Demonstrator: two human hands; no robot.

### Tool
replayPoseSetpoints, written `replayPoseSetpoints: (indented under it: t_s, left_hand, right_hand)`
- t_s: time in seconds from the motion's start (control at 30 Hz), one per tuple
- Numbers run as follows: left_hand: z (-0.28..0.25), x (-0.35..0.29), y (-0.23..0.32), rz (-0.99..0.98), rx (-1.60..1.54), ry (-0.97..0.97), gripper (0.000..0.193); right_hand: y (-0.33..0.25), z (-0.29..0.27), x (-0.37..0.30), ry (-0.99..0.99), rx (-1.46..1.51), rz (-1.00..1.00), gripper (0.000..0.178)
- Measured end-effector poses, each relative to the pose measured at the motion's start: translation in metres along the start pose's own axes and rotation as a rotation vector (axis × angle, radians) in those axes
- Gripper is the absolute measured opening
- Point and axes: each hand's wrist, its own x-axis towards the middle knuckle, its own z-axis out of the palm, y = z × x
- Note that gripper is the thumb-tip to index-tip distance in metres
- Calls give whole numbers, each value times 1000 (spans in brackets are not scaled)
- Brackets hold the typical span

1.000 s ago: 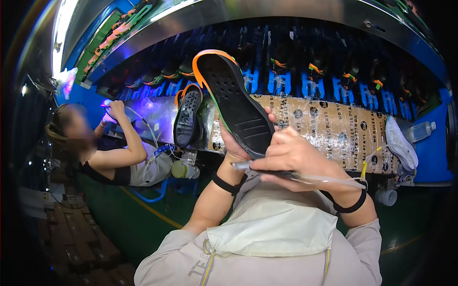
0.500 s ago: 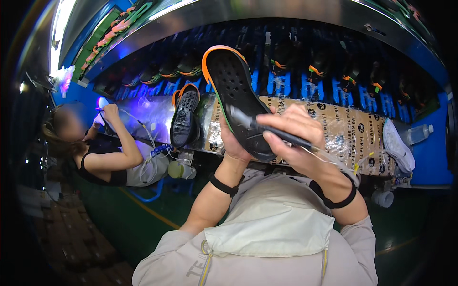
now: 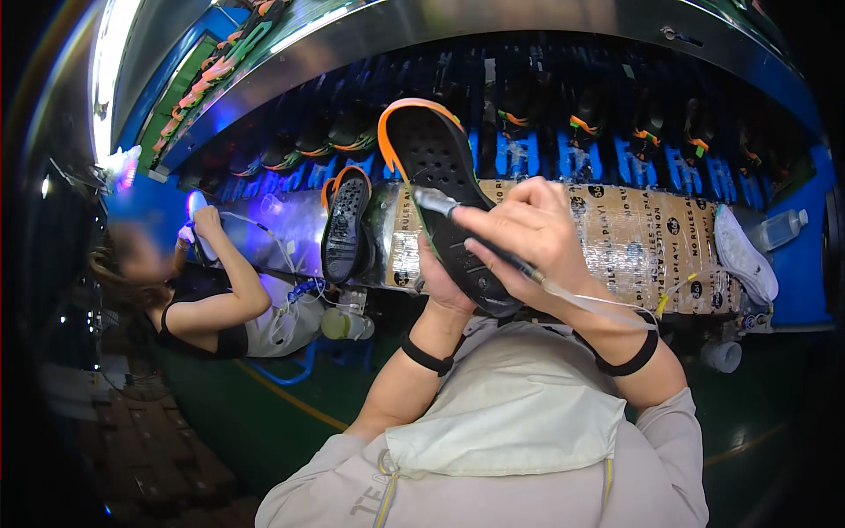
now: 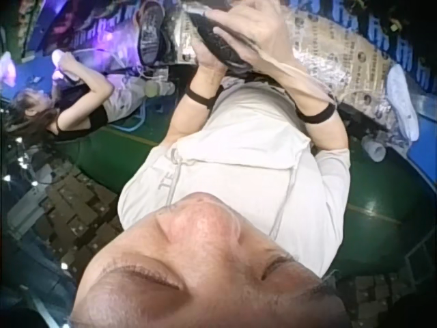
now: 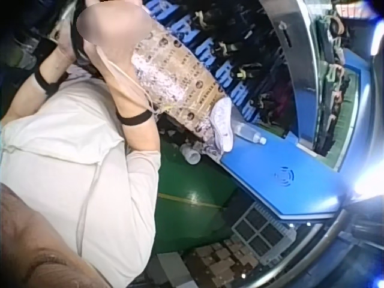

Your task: The person applies a liquid substance to the underside of shoe soles using a specialized applicator tool. The person picks up soles from a rack, applies the substance to specific areas of the sole, and places the treated soles onto a moving conveyor belt.

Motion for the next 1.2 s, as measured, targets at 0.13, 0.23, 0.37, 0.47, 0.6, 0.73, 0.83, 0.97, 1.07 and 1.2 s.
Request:
replayPoseSetpoints:
  t_s: [0.13, 0.23, 0.37, 0.47, 0.6, 0.73, 0.83, 0.97, 1.07, 1.2]
  left_hand:
    - [-19, 3, 6, 34, 431, 15, 78]
    - [-6, 0, 3, 50, 307, 94, 82]
    - [5, 11, 5, -12, 202, -169, 88]
    - [17, 11, 1, -37, 147, -146, 100]
    - [21, 22, 16, -96, 126, -204, 101]
    - [31, 21, 24, -149, 118, -193, 109]
    - [41, 25, 25, -160, 105, -253, 118]
    - [48, 33, 37, -169, 344, -218, 110]
    - [57, 40, 48, -246, 597, -256, 123]
    - [73, 49, 53, -265, 749, -137, 96]
  right_hand:
    - [-3, -4, -6, -322, 192, -175, 33]
    - [-7, -17, -5, -231, 270, -37, 28]
    - [-4, -13, -12, -291, 12, -210, 26]
    - [-10, -35, -6, -526, 447, -125, 38]
    - [-12, -35, -10, -360, 107, -33, 27]
    - [-17, -47, -8, -614, 431, -116, 31]
    - [-16, -51, -4, -527, 217, -37, 29]
    - [-15, -56, -3, -625, 347, -48, 32]
    - [-16, -65, 4, -589, 366, 45, 32]
    - [-11, -63, 0, -604, 198, 15, 30]
